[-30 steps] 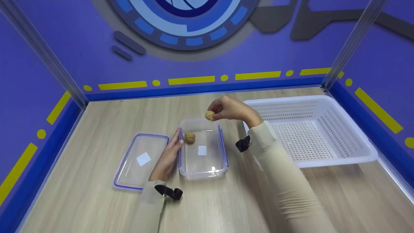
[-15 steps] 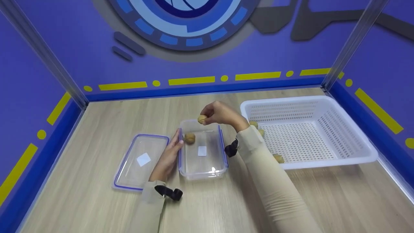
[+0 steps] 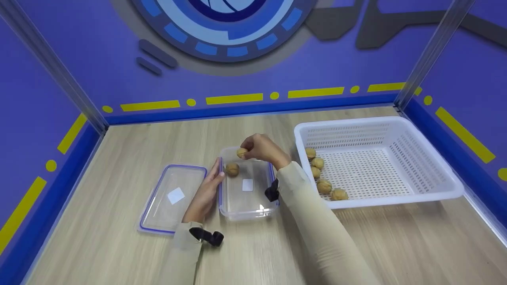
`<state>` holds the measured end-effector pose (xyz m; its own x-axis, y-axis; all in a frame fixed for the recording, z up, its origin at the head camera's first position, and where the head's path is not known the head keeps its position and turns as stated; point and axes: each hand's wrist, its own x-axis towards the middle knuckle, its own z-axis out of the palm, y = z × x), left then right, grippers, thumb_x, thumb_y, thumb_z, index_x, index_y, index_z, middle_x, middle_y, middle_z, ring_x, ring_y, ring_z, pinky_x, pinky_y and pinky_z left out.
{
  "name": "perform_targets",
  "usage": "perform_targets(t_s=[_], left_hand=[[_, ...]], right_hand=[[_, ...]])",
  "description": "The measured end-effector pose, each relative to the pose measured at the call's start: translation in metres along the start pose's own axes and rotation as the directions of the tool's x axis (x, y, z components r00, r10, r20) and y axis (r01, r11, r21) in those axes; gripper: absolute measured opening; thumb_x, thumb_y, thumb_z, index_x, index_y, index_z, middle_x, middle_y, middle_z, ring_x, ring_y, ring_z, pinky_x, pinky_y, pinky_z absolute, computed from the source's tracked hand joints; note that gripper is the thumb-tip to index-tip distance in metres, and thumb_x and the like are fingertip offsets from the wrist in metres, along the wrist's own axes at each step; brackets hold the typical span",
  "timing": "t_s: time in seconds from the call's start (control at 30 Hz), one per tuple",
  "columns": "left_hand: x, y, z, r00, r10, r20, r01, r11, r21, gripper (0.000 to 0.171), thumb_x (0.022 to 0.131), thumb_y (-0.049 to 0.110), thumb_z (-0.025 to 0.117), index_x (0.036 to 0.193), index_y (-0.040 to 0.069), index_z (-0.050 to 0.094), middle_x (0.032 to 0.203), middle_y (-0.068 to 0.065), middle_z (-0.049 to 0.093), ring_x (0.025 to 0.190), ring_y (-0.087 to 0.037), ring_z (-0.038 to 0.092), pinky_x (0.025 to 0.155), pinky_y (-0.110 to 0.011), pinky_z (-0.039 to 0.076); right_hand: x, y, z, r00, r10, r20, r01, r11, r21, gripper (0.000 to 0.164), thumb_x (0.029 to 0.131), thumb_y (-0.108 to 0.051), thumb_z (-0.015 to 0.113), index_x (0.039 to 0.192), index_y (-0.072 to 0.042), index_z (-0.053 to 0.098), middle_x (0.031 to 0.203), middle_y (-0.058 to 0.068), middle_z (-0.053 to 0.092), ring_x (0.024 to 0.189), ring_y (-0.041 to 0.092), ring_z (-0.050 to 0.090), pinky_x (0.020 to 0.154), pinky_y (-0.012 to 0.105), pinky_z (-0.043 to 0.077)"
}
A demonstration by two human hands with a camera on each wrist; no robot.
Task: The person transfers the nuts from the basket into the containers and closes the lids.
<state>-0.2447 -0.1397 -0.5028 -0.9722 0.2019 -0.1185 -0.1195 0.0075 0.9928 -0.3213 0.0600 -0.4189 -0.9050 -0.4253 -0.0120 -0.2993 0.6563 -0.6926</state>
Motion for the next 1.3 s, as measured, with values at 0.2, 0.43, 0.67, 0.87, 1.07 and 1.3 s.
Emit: perform_targets(t_s=[0.2, 0.43, 0.67, 0.87, 1.07, 1.3], left_hand=[[-0.001, 0.002, 0.001, 1.000, -0.002, -0.001, 0.002, 1.000, 0.004, 0.059, 0.104, 0.021, 0.038, 0.156, 0.017, 0.009, 0.164, -0.004, -0.001, 0.150, -0.025, -0.006, 0.123, -0.043, -0.003], [-0.001, 0.001, 0.001, 1.000, -0.013, -0.005, 0.013, 1.000, -0.004, 0.059, 0.104, 0.022, 0.038, 0.156, 0.019, 0.010, 0.164, -0.002, -0.001, 0.150, -0.023, -0.006, 0.123, -0.042, -0.004], [0.000, 0.000, 0.001, 1.000, -0.021, -0.008, 0.020, 1.000, -0.007, 0.059, 0.103, 0.022, 0.038, 0.156, 0.020, 0.011, 0.164, -0.002, 0.000, 0.150, -0.023, -0.005, 0.123, -0.042, -0.003], [-0.001, 0.001, 0.002, 1.000, -0.011, -0.009, 0.011, 1.000, -0.007, 0.059, 0.103, 0.021, 0.037, 0.156, 0.019, 0.011, 0.164, -0.002, 0.000, 0.150, -0.023, -0.005, 0.123, -0.041, -0.003], [-0.001, 0.002, 0.001, 1.000, 0.026, 0.011, -0.026, 1.000, -0.013, 0.060, 0.103, 0.017, 0.037, 0.155, 0.013, 0.008, 0.163, -0.007, -0.001, 0.150, -0.026, -0.007, 0.123, -0.042, -0.004], [-0.001, 0.002, 0.000, 0.999, 0.034, 0.005, -0.034, 0.999, -0.015, 0.060, 0.103, 0.017, 0.037, 0.155, 0.012, 0.008, 0.163, -0.008, -0.001, 0.150, -0.026, -0.007, 0.123, -0.042, -0.004]], right_hand=[[0.001, 0.001, 0.008, 1.000, 0.027, -0.012, -0.027, 1.000, 0.004, 0.023, 0.080, -0.003, 0.075, 0.103, 0.000, 0.073, 0.098, 0.013, 0.073, 0.080, 0.018, 0.062, 0.077, 0.031, 0.057], [0.003, 0.007, 0.016, 0.999, 0.048, 0.006, -0.048, 0.998, -0.032, 0.025, 0.077, 0.000, 0.075, 0.101, 0.002, 0.073, 0.097, 0.014, 0.074, 0.076, 0.016, 0.059, 0.074, 0.028, 0.055], [0.003, 0.010, 0.023, 0.998, 0.059, 0.014, -0.057, 0.995, -0.086, 0.020, 0.076, 0.000, 0.074, 0.095, 0.003, 0.074, 0.089, 0.013, 0.073, 0.067, 0.013, 0.051, 0.061, 0.020, 0.044], [0.002, 0.009, 0.028, 1.000, 0.030, 0.004, -0.029, 0.991, -0.129, 0.005, 0.073, 0.002, 0.074, 0.077, 0.003, 0.071, 0.065, 0.000, 0.056, 0.057, 0.012, 0.041, 0.050, 0.020, 0.033], [-0.001, 0.009, 0.031, 1.000, 0.011, 0.011, -0.009, 0.987, -0.158, 0.024, 0.073, 0.009, 0.067, 0.061, -0.006, 0.053, 0.057, -0.003, 0.042, 0.052, 0.012, 0.034, 0.045, 0.022, 0.023], [0.000, 0.009, 0.035, 1.000, 0.012, 0.012, -0.009, 0.977, -0.211, 0.027, 0.071, 0.012, 0.062, 0.058, -0.007, 0.048, 0.055, -0.003, 0.038, 0.052, 0.013, 0.031, 0.044, 0.023, 0.020]])
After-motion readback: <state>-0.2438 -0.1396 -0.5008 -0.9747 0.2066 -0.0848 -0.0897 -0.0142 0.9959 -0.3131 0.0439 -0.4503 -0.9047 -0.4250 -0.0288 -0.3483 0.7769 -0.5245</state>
